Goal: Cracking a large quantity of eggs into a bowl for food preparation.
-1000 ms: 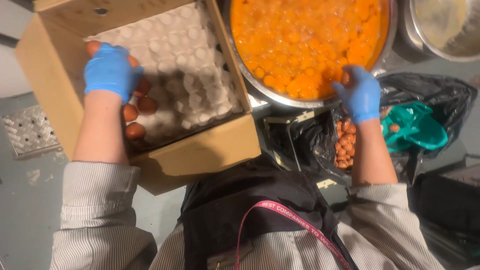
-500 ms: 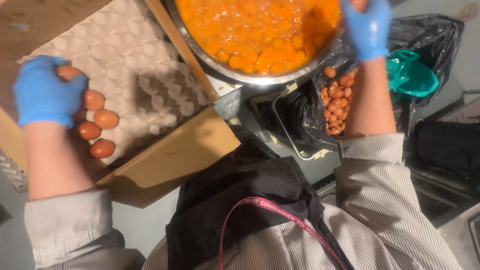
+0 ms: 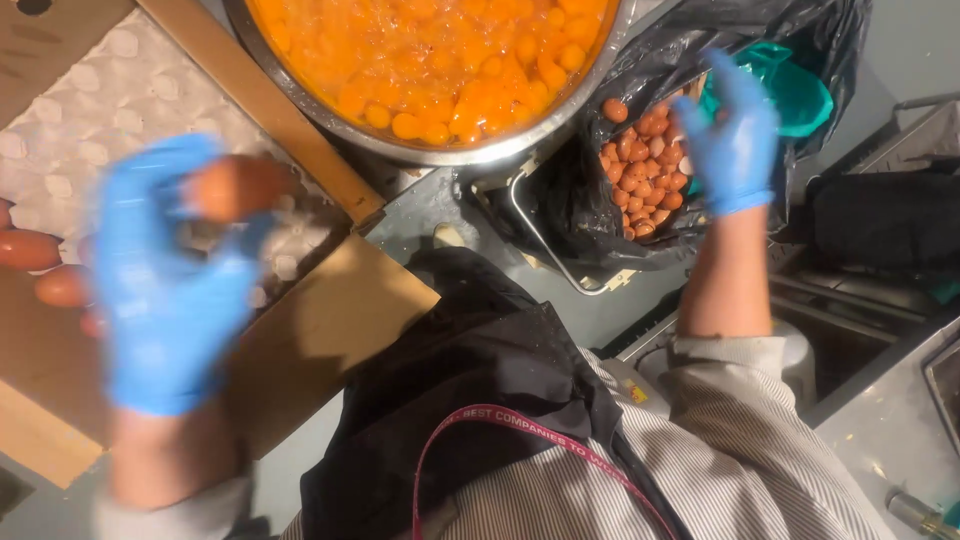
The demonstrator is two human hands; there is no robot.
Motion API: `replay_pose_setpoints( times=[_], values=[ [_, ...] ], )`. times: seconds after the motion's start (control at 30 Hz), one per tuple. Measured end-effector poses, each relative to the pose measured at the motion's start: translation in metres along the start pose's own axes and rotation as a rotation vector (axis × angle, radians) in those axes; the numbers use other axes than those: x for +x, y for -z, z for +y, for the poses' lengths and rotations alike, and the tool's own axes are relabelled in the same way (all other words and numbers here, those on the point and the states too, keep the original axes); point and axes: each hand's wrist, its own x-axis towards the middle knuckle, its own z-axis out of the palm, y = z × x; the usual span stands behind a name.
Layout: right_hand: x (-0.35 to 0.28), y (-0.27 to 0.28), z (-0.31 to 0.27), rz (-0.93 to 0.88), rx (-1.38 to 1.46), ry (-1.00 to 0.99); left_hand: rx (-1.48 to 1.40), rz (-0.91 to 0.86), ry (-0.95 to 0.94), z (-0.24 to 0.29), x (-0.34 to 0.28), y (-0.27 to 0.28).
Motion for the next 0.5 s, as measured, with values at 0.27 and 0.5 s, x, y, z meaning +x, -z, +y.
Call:
replay_pose_setpoints(
  times=[0.27, 0.5],
  values=[
    [0.007, 0.011, -0.254, -0.256, 0.577, 0.444, -0.291, -0.328, -0.088, 0.057, 0.027, -0.091],
    [0.035, -0.085, -0.133, -0.059, 0.224, 0.323, 0.565, 0.080, -0.212, -0.052, -0.014, 0.023]
  ],
)
